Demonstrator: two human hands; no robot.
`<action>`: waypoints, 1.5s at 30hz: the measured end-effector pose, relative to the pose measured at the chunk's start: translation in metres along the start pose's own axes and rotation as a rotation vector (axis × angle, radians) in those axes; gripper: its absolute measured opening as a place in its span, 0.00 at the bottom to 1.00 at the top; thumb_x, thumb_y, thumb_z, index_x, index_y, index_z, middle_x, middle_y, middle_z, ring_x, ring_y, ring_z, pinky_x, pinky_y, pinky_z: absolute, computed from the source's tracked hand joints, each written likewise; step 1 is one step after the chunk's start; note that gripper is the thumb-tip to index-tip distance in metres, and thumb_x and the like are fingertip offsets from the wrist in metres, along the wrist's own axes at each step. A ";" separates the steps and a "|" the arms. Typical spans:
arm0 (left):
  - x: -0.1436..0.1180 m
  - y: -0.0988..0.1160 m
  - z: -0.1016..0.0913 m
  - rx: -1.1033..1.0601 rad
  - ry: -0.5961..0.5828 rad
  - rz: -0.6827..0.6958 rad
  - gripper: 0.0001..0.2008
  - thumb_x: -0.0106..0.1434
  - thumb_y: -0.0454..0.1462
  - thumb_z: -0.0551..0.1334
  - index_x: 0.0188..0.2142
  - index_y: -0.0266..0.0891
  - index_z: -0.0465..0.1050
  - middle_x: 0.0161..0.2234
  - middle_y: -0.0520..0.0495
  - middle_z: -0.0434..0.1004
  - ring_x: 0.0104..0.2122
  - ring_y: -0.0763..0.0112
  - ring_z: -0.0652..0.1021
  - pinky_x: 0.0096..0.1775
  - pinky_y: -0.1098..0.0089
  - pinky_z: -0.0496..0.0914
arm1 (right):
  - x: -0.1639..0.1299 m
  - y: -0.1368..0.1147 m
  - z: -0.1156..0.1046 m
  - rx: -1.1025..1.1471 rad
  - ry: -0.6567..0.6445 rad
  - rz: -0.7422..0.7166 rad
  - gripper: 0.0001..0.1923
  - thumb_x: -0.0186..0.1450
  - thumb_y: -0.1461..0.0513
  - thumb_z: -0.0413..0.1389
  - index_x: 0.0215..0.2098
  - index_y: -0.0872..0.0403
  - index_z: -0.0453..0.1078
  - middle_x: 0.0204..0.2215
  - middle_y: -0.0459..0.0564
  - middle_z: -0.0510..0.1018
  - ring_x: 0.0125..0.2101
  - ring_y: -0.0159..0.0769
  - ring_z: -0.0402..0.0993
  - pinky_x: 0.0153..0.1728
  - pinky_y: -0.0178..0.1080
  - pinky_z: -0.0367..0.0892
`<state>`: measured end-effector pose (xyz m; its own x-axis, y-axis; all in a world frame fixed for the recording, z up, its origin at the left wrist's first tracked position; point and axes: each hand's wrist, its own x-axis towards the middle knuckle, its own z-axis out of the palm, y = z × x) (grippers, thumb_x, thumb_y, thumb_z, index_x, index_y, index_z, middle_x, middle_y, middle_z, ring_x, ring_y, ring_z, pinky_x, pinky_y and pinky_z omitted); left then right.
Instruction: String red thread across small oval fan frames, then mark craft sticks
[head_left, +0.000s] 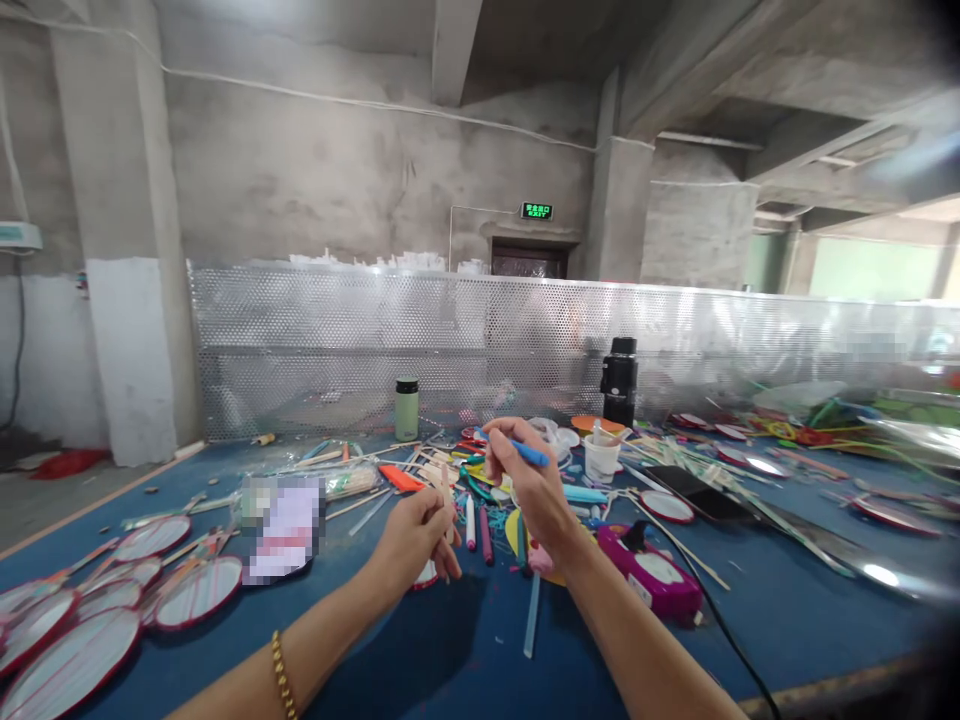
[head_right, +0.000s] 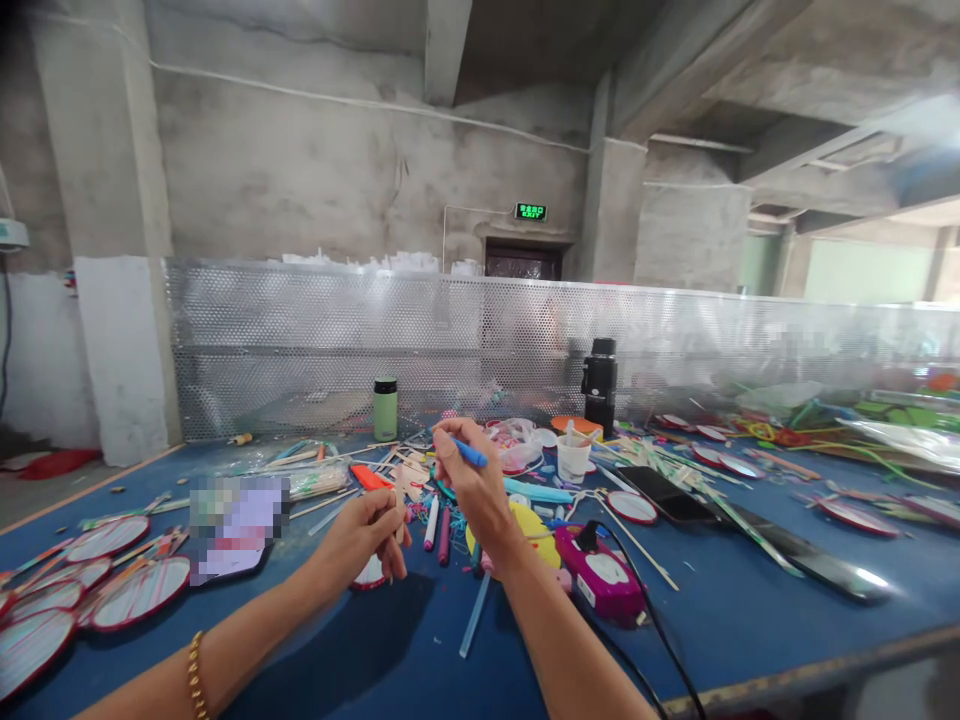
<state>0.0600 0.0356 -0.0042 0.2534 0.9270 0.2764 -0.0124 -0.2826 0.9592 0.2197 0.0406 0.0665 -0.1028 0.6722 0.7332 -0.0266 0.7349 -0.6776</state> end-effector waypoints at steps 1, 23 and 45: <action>0.000 0.001 0.000 0.001 -0.006 0.000 0.16 0.58 0.49 0.60 0.25 0.40 0.60 0.18 0.52 0.73 0.14 0.69 0.77 0.16 0.75 0.66 | -0.002 -0.003 0.004 -0.040 0.018 -0.026 0.11 0.68 0.54 0.53 0.37 0.54 0.68 0.19 0.41 0.69 0.19 0.27 0.65 0.22 0.31 0.62; -0.004 0.012 0.001 0.003 -0.020 0.027 0.12 0.57 0.45 0.59 0.25 0.41 0.61 0.20 0.53 0.74 0.15 0.67 0.78 0.16 0.73 0.65 | -0.028 0.017 0.015 -0.401 0.002 -0.214 0.09 0.65 0.62 0.53 0.27 0.53 0.70 0.23 0.44 0.73 0.23 0.30 0.66 0.25 0.31 0.61; -0.007 0.012 0.004 0.030 -0.021 0.039 0.17 0.59 0.49 0.59 0.25 0.40 0.61 0.18 0.53 0.73 0.15 0.67 0.78 0.16 0.73 0.67 | -0.029 0.019 0.014 -0.464 -0.051 -0.278 0.09 0.65 0.63 0.52 0.26 0.54 0.68 0.23 0.45 0.73 0.24 0.29 0.67 0.26 0.31 0.61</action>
<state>0.0619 0.0252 0.0052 0.2739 0.9099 0.3116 0.0067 -0.3258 0.9454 0.2081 0.0337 0.0315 -0.2031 0.4506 0.8693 0.3806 0.8544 -0.3539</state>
